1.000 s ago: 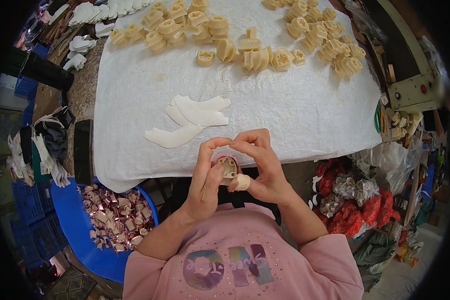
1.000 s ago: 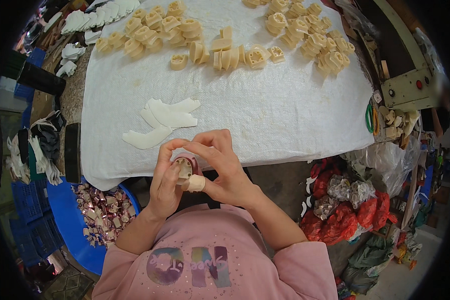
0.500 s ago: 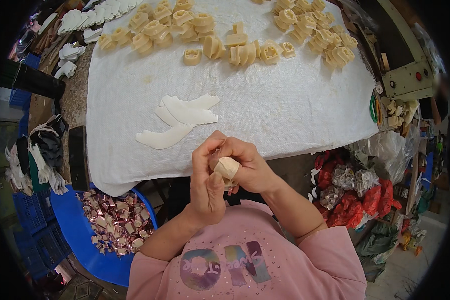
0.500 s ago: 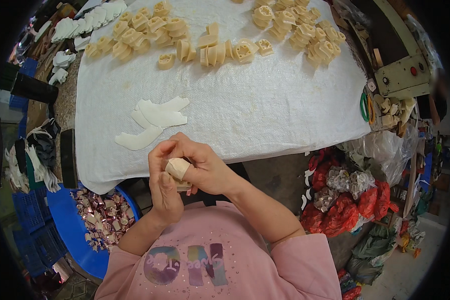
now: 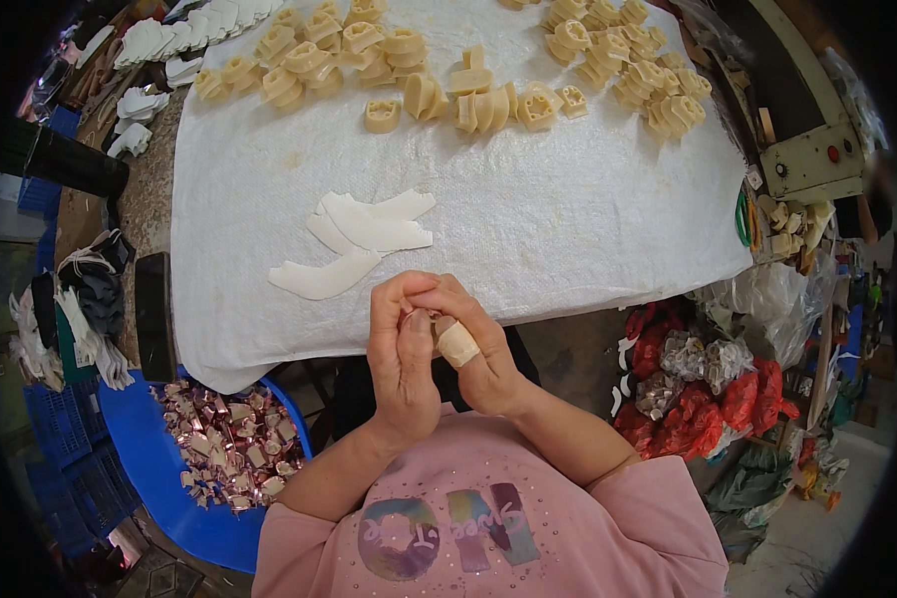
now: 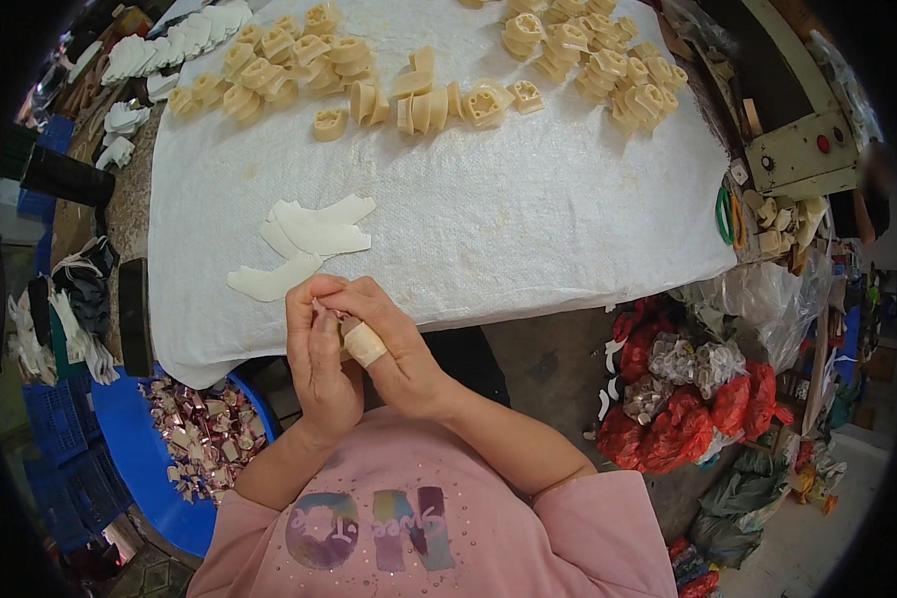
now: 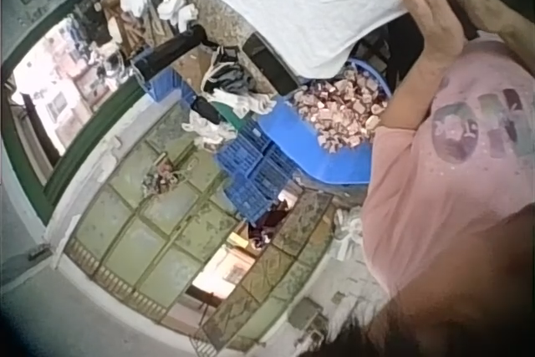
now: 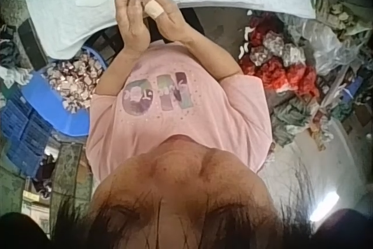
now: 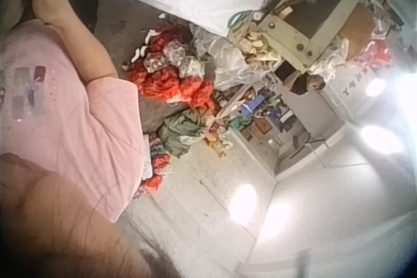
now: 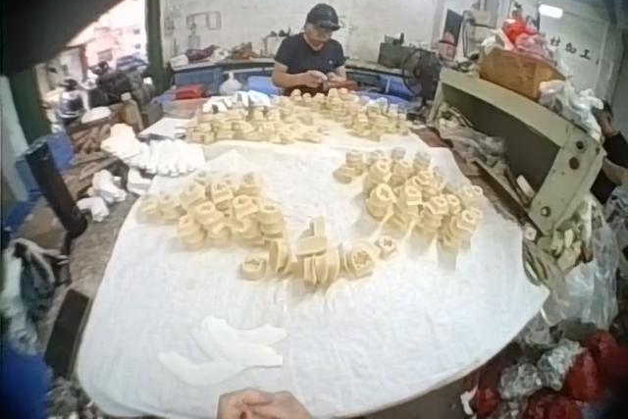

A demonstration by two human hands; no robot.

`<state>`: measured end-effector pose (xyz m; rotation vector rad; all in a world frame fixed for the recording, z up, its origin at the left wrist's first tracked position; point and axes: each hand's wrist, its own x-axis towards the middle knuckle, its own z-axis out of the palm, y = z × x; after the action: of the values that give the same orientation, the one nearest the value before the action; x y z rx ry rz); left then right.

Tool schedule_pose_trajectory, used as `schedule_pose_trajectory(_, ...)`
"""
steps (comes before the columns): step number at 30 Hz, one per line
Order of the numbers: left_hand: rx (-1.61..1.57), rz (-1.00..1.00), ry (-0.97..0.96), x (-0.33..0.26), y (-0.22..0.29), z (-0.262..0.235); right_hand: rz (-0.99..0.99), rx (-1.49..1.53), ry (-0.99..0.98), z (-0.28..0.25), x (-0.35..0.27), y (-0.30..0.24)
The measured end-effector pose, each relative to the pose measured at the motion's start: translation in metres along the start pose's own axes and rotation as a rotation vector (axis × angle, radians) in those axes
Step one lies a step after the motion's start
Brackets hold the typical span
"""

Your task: Assembling small cream-colored shoe components with shiny metallic backing.

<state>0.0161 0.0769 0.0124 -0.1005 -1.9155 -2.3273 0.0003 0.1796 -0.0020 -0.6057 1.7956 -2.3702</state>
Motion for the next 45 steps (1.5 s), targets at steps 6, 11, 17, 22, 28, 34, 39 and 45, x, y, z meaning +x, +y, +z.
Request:
schedule_pose_trajectory(6,-0.302,-0.214,-0.119,0.005,0.002,-0.009,0.167,-0.001,-0.01,-0.011,0.004,-0.007)
schedule_pose_trajectory(11,-0.513,-0.314,-0.138,0.012,0.0,-0.018,0.119,-0.148,-0.068,-0.024,0.011,-0.015)
schedule_pose_trajectory(17,-0.406,-0.354,-0.214,0.013,0.006,-0.018,-0.085,-0.664,-0.147,-0.026,0.026,-0.045)
schedule_pose_trajectory(22,-0.22,-0.377,-0.27,0.007,0.008,-0.021,0.061,-0.758,-0.286,-0.025,0.033,-0.053)
schedule_pose_trajectory(28,-0.135,-0.357,-0.308,0.007,0.016,-0.019,-0.156,-1.016,-0.318,-0.015,0.028,-0.054)
schedule_pose_trajectory(34,-0.063,-0.397,-0.345,0.005,0.007,-0.023,-0.078,-0.925,-0.428,-0.025,0.031,-0.054)
schedule_pose_trajectory(39,-0.379,-0.623,-0.236,0.013,0.013,-0.021,0.057,-0.719,-0.381,-0.033,0.028,-0.049)
schedule_pose_trajectory(45,-0.349,-0.651,-0.185,0.013,0.015,-0.022,0.163,-0.768,-0.313,-0.026,0.031,-0.046)
